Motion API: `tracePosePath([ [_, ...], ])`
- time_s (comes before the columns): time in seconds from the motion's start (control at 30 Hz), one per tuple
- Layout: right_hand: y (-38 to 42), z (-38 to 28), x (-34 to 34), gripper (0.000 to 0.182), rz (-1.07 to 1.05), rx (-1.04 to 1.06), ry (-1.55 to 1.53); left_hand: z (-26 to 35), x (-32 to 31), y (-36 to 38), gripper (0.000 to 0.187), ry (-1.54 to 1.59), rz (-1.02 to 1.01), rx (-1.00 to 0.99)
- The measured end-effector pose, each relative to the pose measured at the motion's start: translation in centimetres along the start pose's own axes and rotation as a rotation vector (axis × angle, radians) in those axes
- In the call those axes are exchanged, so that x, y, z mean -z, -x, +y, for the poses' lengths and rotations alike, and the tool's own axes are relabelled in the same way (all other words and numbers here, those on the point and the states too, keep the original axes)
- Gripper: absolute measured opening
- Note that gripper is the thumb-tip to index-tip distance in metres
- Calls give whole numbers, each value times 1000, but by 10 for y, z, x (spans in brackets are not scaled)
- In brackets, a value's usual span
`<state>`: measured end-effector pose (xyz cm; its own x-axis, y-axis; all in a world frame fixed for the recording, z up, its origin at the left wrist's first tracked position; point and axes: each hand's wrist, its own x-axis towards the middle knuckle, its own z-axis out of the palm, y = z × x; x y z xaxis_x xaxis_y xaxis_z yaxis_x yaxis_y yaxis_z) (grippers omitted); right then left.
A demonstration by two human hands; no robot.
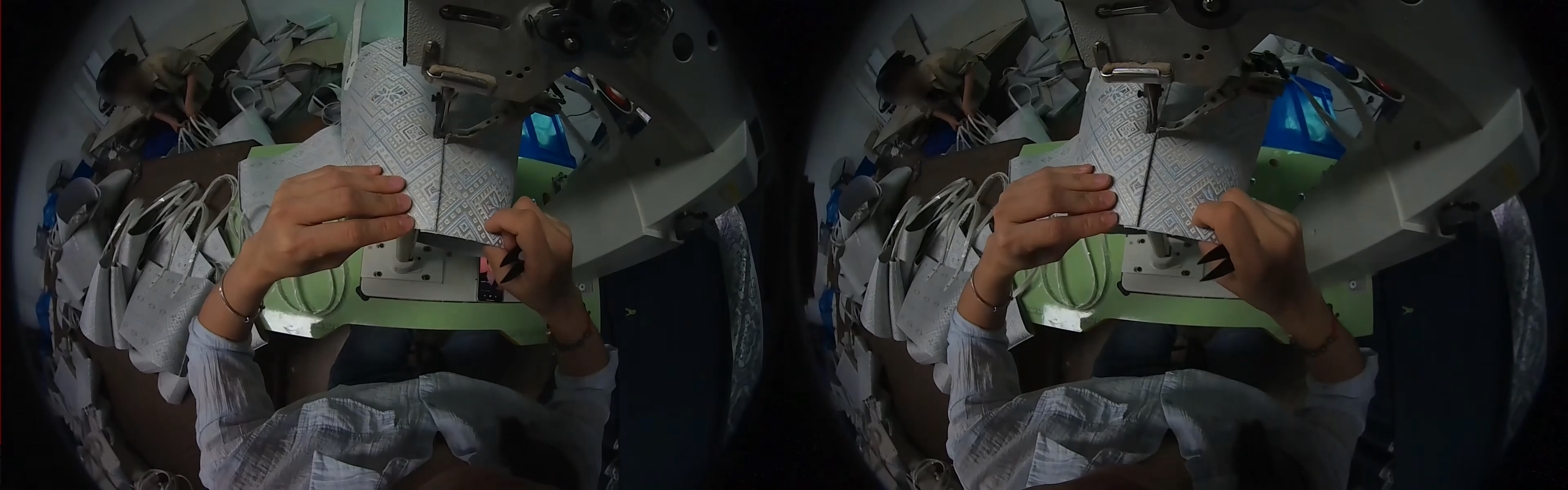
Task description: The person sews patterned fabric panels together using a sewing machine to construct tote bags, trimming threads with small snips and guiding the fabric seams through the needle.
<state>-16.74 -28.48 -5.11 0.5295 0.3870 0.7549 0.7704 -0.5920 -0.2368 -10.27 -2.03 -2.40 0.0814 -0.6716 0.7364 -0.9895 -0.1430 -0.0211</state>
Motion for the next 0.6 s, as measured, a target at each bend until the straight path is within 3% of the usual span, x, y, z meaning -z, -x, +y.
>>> tracePosePath([
  [0.07, -4, 1, 2, 31, -15, -8, 40, -3, -1, -2, 21, -13, 12, -5],
  [0.2, -8, 8, -3, 39, 39, 10, 37, -10, -2, -6, 21, -25, 23, -22],
  [0.3, -11, 12, -3, 38, 47, 15, 25, -15, -2, -8, 22, 7, 14, -41],
  [0.37, -15, 12, 0, 27, 9, -18, 69, -17, -2, -10, 15, -26, 3, -26],
  [0.6, -22, 16, 1, 28, 18, -35, 80, -30, -4, -13, 19, -38, 19, -54],
])
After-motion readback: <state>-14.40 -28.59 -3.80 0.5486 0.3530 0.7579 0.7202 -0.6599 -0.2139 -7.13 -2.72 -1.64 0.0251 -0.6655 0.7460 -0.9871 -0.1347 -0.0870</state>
